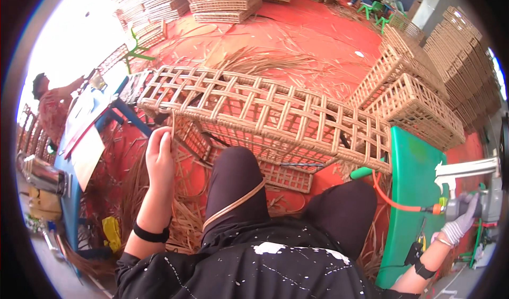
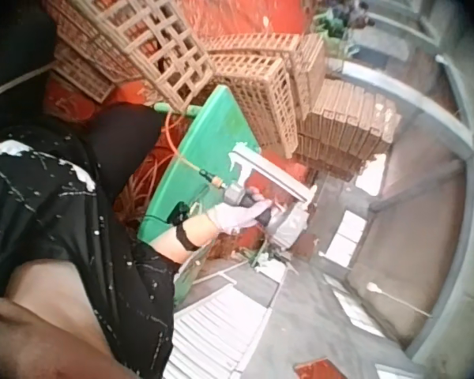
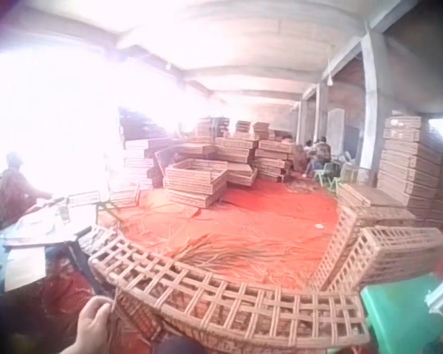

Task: Weaving rattan strands into a wicker chair frame and securing them with a nail gun and pliers.

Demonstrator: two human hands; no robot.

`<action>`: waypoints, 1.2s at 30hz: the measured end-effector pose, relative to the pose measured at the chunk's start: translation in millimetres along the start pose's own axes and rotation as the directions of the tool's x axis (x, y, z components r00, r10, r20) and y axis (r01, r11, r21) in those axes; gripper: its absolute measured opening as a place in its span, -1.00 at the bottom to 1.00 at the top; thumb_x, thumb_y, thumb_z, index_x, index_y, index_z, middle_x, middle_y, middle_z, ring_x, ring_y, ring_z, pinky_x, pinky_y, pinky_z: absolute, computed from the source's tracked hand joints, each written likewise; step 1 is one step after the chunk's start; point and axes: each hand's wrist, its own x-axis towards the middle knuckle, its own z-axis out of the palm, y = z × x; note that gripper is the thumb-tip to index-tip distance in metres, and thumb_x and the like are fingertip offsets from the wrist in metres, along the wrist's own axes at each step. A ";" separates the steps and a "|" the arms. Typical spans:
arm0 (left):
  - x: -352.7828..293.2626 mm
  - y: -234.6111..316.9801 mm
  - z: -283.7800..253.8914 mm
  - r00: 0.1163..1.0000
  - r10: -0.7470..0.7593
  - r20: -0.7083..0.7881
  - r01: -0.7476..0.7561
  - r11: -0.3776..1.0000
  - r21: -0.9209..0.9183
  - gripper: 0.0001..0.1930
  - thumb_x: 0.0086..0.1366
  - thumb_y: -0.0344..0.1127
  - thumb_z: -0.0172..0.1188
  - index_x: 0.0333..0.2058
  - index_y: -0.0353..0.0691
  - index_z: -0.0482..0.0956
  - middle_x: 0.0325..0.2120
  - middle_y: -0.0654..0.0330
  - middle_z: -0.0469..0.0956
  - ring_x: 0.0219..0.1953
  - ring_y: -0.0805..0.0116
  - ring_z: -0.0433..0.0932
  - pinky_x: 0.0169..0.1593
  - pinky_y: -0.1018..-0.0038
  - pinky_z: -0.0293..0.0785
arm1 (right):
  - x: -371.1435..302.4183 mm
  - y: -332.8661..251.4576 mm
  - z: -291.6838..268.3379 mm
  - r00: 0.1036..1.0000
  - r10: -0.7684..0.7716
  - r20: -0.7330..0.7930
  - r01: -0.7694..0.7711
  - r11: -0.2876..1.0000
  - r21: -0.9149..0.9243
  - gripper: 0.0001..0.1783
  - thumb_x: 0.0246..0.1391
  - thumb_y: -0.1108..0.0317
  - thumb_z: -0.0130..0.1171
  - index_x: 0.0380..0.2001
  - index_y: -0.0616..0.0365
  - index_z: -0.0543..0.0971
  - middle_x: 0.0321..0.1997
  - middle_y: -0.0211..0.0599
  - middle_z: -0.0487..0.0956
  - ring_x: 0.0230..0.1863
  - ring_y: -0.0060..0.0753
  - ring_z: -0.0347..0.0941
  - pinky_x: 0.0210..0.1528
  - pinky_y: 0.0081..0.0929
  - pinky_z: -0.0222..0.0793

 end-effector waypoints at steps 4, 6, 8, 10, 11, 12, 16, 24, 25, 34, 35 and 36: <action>-18.4 -27.9 -9.4 0.989 -0.118 -0.084 0.116 0.993 -0.035 -0.88 0.39 -0.31 0.05 -0.29 -0.21 0.50 -0.56 0.47 0.33 -0.56 0.77 0.20 -0.53 0.75 0.07 | 1.6 -61.2 18.3 0.978 -0.153 0.144 0.133 0.981 0.139 -0.79 0.14 0.25 0.17 -0.45 0.13 0.44 -0.42 -0.37 0.46 -0.32 -0.49 0.41 -0.10 -0.51 0.38; -22.1 -48.6 -16.8 0.980 -0.172 -0.096 0.164 0.983 -0.086 -0.87 0.39 -0.30 0.06 -0.30 -0.20 0.50 -0.55 0.47 0.35 -0.56 0.76 0.22 -0.53 0.75 0.08 | -9.3 -84.4 32.6 0.967 -0.178 0.184 0.154 0.978 0.138 -0.80 0.15 0.27 0.16 -0.45 0.13 0.43 -0.45 -0.39 0.43 -0.34 -0.49 0.38 -0.11 -0.52 0.35; -25.1 -65.4 -18.6 0.965 -0.231 -0.123 0.215 0.968 -0.129 -0.87 0.38 -0.30 0.08 -0.29 -0.22 0.52 -0.53 0.48 0.38 -0.55 0.76 0.24 -0.52 0.76 0.11 | -33.5 -106.4 50.6 0.910 -0.091 0.404 0.018 0.983 0.181 -0.83 0.15 0.34 0.14 -0.45 0.13 0.41 -0.52 -0.45 0.32 -0.43 -0.52 0.28 -0.20 -0.54 0.26; -23.3 -75.0 -9.8 0.964 -0.255 -0.083 0.242 0.960 -0.141 -0.87 0.38 -0.31 0.08 -0.28 -0.23 0.52 -0.52 0.48 0.38 -0.54 0.76 0.24 -0.50 0.76 0.12 | -53.8 -121.0 65.7 0.898 -0.110 0.425 0.080 0.993 0.089 -0.83 0.16 0.36 0.13 -0.46 0.14 0.41 -0.55 -0.45 0.30 -0.48 -0.54 0.22 -0.29 -0.55 0.22; -21.8 -79.1 -4.2 0.962 -0.267 -0.051 0.258 0.957 -0.134 -0.87 0.37 -0.32 0.08 -0.26 -0.24 0.53 -0.51 0.49 0.38 -0.52 0.76 0.25 -0.49 0.76 0.13 | -59.6 -126.4 69.4 0.888 -0.113 0.445 0.123 0.992 0.006 -0.83 0.17 0.38 0.12 -0.48 0.15 0.41 -0.57 -0.46 0.29 -0.54 -0.56 0.16 -0.39 -0.55 0.17; -23.1 -79.5 -6.0 0.973 -0.219 -0.071 0.212 0.973 -0.096 -0.86 0.37 -0.34 0.09 -0.24 -0.28 0.53 -0.50 0.49 0.39 -0.49 0.76 0.25 -0.45 0.76 0.15 | -43.6 -111.2 67.0 0.843 -0.092 0.530 0.181 0.976 -0.118 -0.85 0.17 0.39 0.12 -0.45 0.17 0.42 -0.61 -0.46 0.29 -0.60 -0.56 0.19 -0.49 -0.55 0.18; -29.3 -66.9 -12.6 0.983 -0.184 -0.017 0.183 0.982 -0.045 -0.87 0.34 -0.35 0.13 -0.24 -0.31 0.53 -0.47 0.46 0.43 -0.47 0.77 0.31 -0.43 0.77 0.19 | -93.4 -102.0 140.8 0.779 -0.010 0.626 0.362 0.823 -0.438 -0.85 -0.01 0.43 0.30 -0.42 0.24 0.52 -0.60 -0.38 0.48 -0.60 -0.59 0.41 -0.54 -0.60 0.32; -26.2 -42.3 10.2 0.921 -0.321 0.220 0.357 0.921 -0.155 -0.77 0.33 -0.26 0.14 -0.22 -0.33 0.60 -0.64 0.41 0.41 -0.70 0.70 0.26 -0.65 0.69 0.13 | -119.6 -91.1 188.3 0.580 0.312 0.752 0.227 0.825 -0.517 -0.82 -0.10 0.42 0.32 -0.48 0.24 0.52 -0.65 -0.36 0.50 -0.64 -0.56 0.42 -0.55 -0.57 0.37; -21.7 -37.7 15.4 0.917 -0.330 0.223 0.369 0.914 -0.166 -0.74 0.34 -0.23 0.13 -0.21 -0.34 0.60 -0.67 0.39 0.39 -0.71 0.67 0.27 -0.65 0.69 0.16 | -121.6 -91.8 194.5 0.533 0.385 0.753 0.192 0.812 -0.551 -0.83 -0.11 0.42 0.31 -0.47 0.25 0.52 -0.65 -0.36 0.50 -0.63 -0.55 0.42 -0.55 -0.56 0.38; 33.3 -34.7 48.8 0.915 -0.308 0.260 0.383 0.866 -0.321 -0.84 0.22 -0.37 0.13 -0.48 -0.34 0.52 -0.67 0.25 0.46 -0.69 0.50 0.40 -0.59 0.58 0.33 | -153.5 -109.0 257.0 0.287 0.490 0.823 0.236 0.797 -0.556 -0.61 -0.12 0.41 0.37 -0.20 0.31 0.51 -0.61 -0.41 0.51 -0.62 -0.64 0.43 -0.57 -0.60 0.37; 38.9 -38.1 52.1 0.915 -0.311 0.256 0.384 0.865 -0.323 -0.84 0.22 -0.37 0.13 -0.48 -0.34 0.52 -0.67 0.25 0.46 -0.69 0.50 0.40 -0.59 0.58 0.33 | -156.4 -110.7 264.0 0.283 0.491 0.824 0.239 0.796 -0.556 -0.61 -0.12 0.41 0.37 -0.20 0.31 0.51 -0.61 -0.41 0.51 -0.62 -0.64 0.43 -0.57 -0.60 0.37; 44.1 -43.2 58.1 0.926 -0.304 0.222 0.364 0.877 -0.314 -0.84 0.22 -0.38 0.16 -0.49 -0.35 0.53 -0.65 0.23 0.49 -0.67 0.50 0.43 -0.58 0.58 0.36 | -158.4 -114.2 270.3 0.249 0.514 0.821 0.275 0.775 -0.569 -0.58 -0.11 0.41 0.37 -0.16 0.32 0.51 -0.60 -0.41 0.52 -0.62 -0.66 0.43 -0.57 -0.62 0.37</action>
